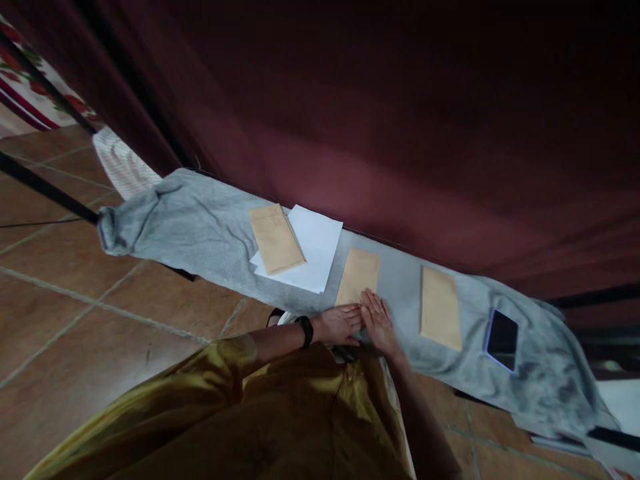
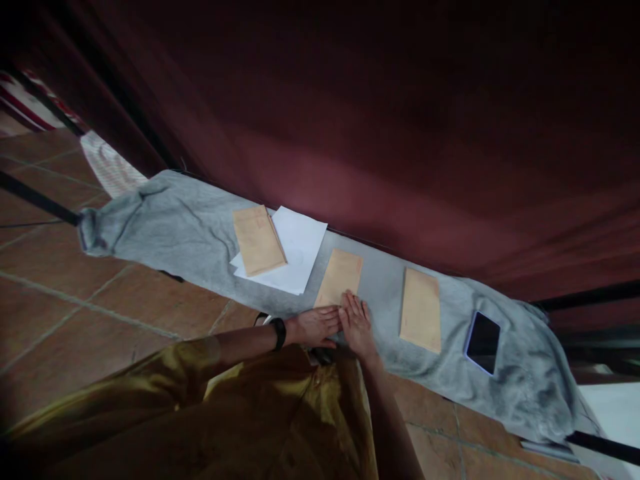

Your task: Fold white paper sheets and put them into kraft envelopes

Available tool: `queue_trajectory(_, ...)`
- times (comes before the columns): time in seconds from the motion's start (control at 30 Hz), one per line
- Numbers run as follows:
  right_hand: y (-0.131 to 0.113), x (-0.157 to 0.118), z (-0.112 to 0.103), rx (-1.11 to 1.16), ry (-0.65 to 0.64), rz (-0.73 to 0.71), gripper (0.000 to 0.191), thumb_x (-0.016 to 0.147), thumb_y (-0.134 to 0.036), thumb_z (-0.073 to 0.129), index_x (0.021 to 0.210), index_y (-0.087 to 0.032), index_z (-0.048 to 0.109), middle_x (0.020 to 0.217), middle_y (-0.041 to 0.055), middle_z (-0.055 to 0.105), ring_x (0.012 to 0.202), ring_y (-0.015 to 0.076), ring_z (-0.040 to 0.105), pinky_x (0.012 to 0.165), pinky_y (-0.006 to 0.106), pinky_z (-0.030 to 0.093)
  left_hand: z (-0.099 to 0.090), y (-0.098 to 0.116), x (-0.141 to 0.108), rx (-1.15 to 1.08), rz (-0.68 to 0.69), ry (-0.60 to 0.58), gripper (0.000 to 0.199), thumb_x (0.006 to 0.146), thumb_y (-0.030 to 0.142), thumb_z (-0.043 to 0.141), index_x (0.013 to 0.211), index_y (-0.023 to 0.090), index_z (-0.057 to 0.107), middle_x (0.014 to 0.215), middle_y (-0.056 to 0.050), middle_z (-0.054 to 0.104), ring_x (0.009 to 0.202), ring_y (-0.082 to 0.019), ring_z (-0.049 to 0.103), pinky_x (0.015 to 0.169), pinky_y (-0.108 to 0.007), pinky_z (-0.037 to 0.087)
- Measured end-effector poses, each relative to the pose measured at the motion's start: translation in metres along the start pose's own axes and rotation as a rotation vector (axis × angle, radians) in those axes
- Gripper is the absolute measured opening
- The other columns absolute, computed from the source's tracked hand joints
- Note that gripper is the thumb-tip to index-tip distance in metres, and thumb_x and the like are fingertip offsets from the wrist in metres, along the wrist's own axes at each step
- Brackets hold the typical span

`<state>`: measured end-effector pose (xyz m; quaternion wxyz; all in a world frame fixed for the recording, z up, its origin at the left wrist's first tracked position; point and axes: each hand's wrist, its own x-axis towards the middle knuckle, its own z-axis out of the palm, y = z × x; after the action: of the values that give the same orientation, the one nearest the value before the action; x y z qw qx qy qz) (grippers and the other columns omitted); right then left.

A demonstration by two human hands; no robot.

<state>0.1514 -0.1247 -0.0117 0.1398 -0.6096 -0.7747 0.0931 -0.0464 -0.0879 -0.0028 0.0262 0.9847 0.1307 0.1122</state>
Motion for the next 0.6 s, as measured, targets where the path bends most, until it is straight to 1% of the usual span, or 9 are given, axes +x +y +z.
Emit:
queue_trajectory(0.1, -0.005, -0.014, 0.002, 0.027, 0.043, 0.024, 0.055, 0.110, -0.038, 0.018, 0.160, -0.020, 0.032, 0.164, 0.0077, 0.038, 0.153, 0.0193, 0.031, 0.125, 0.045, 0.023, -0.001, 0.001, -0.001, 0.038, 0.008, 0.004, 0.063, 0.096, 0.056, 0.059, 0.134, 0.006, 0.060, 0.134, -0.021, 0.066, 0.136, -0.029, 0.054, 0.123, -0.042, 0.031)
queue_trajectory(0.2, -0.009, -0.023, 0.002, 0.060, 0.073, 0.051, 0.055, 0.110, -0.038, 0.018, 0.157, -0.020, 0.039, 0.162, 0.0081, 0.043, 0.152, 0.0193, 0.034, 0.125, 0.045, 0.023, -0.001, 0.001, -0.002, 0.036, 0.014, 0.021, 0.061, 0.095, 0.054, 0.061, 0.135, 0.007, 0.060, 0.140, -0.021, 0.062, 0.140, -0.029, 0.050, 0.124, -0.041, 0.029)
queue_trajectory(0.3, -0.013, -0.027, 0.001, 0.089, 0.102, 0.062, 0.055, 0.110, -0.038, 0.019, 0.154, -0.019, 0.045, 0.159, 0.0092, 0.047, 0.150, 0.0205, 0.038, 0.124, 0.046, 0.024, -0.001, 0.001, -0.003, 0.025, 0.019, 0.027, 0.063, 0.092, 0.052, 0.067, 0.136, 0.008, 0.059, 0.145, -0.022, 0.058, 0.143, -0.029, 0.047, 0.124, -0.042, 0.030)
queue_trajectory(0.43, -0.018, -0.030, 0.002, 0.133, 0.159, 0.078, 0.053, 0.109, -0.040, 0.023, 0.149, -0.019, 0.050, 0.154, 0.0114, 0.053, 0.144, 0.0220, 0.045, 0.121, 0.046, 0.030, -0.001, 0.004, -0.008, 0.026, -0.004, 0.011, 0.065, 0.094, 0.052, 0.064, 0.140, 0.007, 0.056, 0.148, -0.021, 0.056, 0.146, -0.028, 0.043, 0.124, -0.042, 0.028)
queue_trajectory(0.5, -0.021, -0.031, 0.002, 0.152, 0.217, 0.137, 0.053, 0.108, -0.041, 0.026, 0.146, -0.016, 0.053, 0.152, 0.0142, 0.054, 0.141, 0.0239, 0.047, 0.118, 0.046, 0.035, -0.003, 0.007, -0.014, 0.015, -0.044, 0.006, 0.066, 0.097, 0.053, 0.059, 0.145, 0.008, 0.052, 0.153, -0.019, 0.052, 0.149, -0.027, 0.039, 0.125, -0.042, 0.026)
queue_trajectory(0.6, -0.030, -0.031, 0.001, 0.130, 0.301, 0.281, 0.050, 0.105, -0.039, 0.032, 0.140, -0.014, 0.057, 0.146, 0.0179, 0.057, 0.136, 0.0289, 0.049, 0.110, 0.048, 0.041, -0.005, 0.011, -0.025, -0.004, -0.113, -0.001, 0.067, 0.102, 0.054, 0.048, 0.154, 0.012, 0.042, 0.161, -0.015, 0.041, 0.152, -0.025, 0.033, 0.126, -0.042, 0.021)
